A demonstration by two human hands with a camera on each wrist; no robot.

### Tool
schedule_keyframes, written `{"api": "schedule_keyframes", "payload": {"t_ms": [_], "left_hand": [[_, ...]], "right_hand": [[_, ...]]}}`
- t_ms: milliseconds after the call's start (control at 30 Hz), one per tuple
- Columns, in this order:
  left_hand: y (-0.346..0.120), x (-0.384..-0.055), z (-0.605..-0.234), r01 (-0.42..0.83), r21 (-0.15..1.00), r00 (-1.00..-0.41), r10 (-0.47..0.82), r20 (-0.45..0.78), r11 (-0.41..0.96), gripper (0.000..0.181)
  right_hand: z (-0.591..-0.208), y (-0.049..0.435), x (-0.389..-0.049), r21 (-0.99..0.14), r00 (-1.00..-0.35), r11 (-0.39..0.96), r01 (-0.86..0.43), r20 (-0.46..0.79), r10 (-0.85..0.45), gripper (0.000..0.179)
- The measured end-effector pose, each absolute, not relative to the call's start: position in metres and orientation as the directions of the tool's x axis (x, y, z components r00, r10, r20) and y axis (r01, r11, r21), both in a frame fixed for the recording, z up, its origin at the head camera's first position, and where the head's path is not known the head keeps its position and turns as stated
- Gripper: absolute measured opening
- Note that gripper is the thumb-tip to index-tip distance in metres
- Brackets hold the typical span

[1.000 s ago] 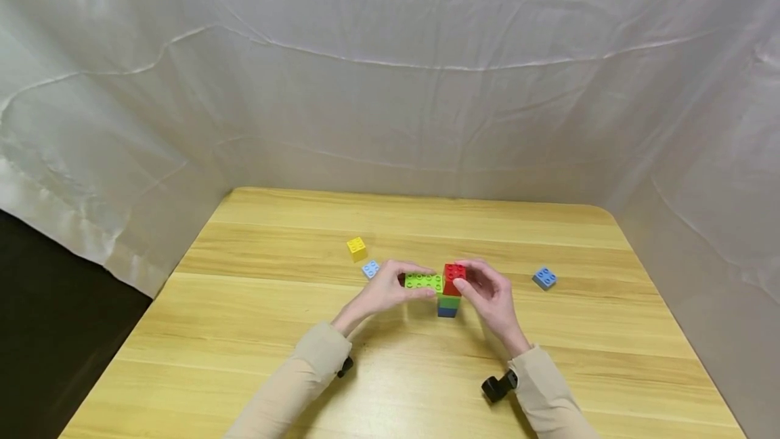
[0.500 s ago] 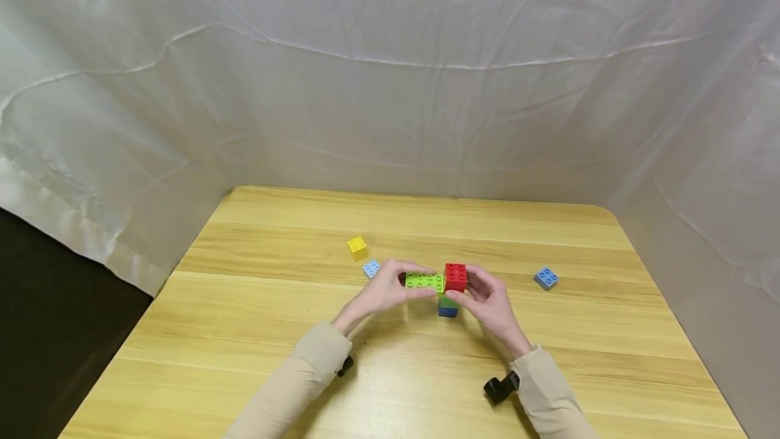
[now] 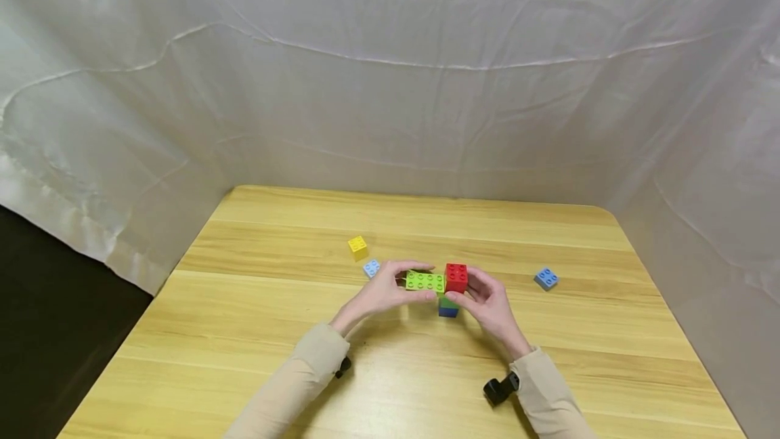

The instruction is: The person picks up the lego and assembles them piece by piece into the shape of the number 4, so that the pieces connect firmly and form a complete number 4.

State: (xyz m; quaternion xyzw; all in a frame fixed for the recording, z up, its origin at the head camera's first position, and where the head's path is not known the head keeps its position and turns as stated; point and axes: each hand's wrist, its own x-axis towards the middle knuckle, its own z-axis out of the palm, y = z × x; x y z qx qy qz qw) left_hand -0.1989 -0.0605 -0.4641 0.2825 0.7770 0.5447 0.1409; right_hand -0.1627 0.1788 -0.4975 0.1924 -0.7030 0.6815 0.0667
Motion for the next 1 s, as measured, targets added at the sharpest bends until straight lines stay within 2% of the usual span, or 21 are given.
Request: {"api": "schedule_keyframes", "payload": {"t_ms": [100,267,433,600,1000], "left_hand": [[-0.066,-0.201,-0.465,0.270,0.932,-0.816,0.571,0.088,0.241,0.056],[-0.081,-0.210,-0.465,0.299,0.926,-0.859,0.487,0.156,0.231,0.046],[-0.101,-0.224,-0.469,0.344,0.914,-0.907,0.329,0.264,0.214,0.035],[-0.121,-0.237,-0.477,0.385,0.892,-0.920,0.180,0.349,0.237,0.032],[-0.142,-0.251,-0.479,0.274,0.909,-0.962,0.102,0.255,0.315,0.042]], "right_hand": [[-0.497,0.179,-0.162,-0.934,-0.919,-0.007,-0.357,0.352,-0.178,0.046],[-0.496,0.179,-0.161,-0.939,-0.926,-0.001,-0.344,0.340,-0.168,0.047],[-0.497,0.178,-0.161,-0.941,-0.929,0.003,-0.339,0.334,-0.160,0.047],[-0.498,0.178,-0.162,-0.938,-0.925,-0.003,-0.345,0.341,-0.167,0.047],[-0.499,0.178,-0.162,-0.935,-0.921,-0.023,-0.354,0.352,-0.166,0.046]]}}
